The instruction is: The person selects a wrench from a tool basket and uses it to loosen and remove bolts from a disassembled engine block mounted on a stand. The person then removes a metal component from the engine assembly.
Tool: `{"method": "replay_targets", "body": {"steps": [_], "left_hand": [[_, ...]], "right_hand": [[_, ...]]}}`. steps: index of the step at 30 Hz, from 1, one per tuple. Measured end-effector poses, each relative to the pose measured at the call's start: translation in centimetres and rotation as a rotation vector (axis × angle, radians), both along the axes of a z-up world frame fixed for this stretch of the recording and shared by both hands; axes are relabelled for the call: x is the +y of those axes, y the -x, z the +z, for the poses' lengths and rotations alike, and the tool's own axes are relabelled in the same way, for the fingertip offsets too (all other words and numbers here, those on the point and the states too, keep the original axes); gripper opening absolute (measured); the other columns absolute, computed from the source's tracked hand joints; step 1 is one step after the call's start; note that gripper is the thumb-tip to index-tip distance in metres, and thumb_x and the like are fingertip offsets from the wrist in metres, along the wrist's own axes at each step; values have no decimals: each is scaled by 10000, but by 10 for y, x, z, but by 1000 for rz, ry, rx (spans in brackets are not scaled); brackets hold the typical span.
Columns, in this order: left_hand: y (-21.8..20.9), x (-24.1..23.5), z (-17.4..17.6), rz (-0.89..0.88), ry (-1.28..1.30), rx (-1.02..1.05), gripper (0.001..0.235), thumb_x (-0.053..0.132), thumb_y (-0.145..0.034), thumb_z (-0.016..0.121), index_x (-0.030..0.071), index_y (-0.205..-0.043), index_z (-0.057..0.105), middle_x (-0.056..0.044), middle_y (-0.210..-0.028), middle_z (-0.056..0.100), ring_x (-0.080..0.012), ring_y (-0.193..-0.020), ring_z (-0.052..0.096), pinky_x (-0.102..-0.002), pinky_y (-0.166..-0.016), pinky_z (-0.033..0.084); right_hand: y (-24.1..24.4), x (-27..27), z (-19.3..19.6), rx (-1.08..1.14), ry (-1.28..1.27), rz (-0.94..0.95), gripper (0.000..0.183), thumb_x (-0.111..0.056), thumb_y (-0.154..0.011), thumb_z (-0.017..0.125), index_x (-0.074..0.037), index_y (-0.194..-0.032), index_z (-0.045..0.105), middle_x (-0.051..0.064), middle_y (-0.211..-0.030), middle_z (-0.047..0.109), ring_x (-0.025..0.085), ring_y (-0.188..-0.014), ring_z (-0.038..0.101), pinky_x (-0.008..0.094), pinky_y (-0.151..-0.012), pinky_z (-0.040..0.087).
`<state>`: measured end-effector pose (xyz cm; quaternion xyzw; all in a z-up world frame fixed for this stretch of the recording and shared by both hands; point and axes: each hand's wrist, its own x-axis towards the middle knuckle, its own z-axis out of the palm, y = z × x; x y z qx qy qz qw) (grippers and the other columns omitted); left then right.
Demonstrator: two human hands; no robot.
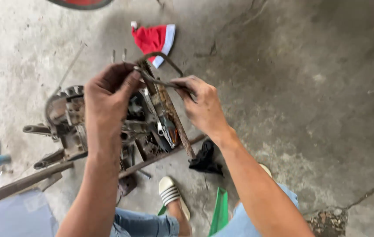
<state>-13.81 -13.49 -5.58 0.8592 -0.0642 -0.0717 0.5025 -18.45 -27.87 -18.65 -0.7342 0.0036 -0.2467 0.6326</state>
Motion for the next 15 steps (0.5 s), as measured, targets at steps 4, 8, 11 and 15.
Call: {"method": "replay_targets", "body": {"steps": [4, 8, 11, 15], "left_hand": [[3, -15, -2, 49, 120, -18, 217, 113, -987, 680, 104, -1204, 677, 17, -998, 731, -49, -833, 693, -153, -735, 563], [4, -17, -2, 144, 98, -45, 194, 117, -987, 685, 94, -1178, 665, 0, -1022, 733, -78, -870, 723, -183, -877, 632], [6, -12, -4, 119, -27, -99, 182, 94, -1014, 676, 70, -1193, 652, -38, -1061, 737, -110, -905, 729, -215, -910, 645], [20, 19, -6, 131, -293, -248, 243, 209, -1045, 746, 37, -1205, 681, -92, -1089, 733, -152, -908, 699, -253, -843, 599]], "right_hand": [[-6, 0, -3, -48, 5, 33, 294, -12, -904, 686, -72, -1190, 715, 84, -1031, 750, 176, -789, 670, 312, -747, 545], [0, -8, 16, 28, 40, 104, 324, 25, -844, 663, -35, -1161, 698, 81, -952, 726, 209, -719, 659, 343, -705, 545], [-5, -10, 16, 20, 26, 96, 242, -10, -887, 648, -40, -1120, 707, 70, -911, 698, 216, -716, 637, 348, -690, 525], [-3, -8, 18, 2, 142, 137, 277, -59, -855, 675, -49, -1129, 716, 81, -935, 686, 246, -812, 664, 371, -779, 558]]}}
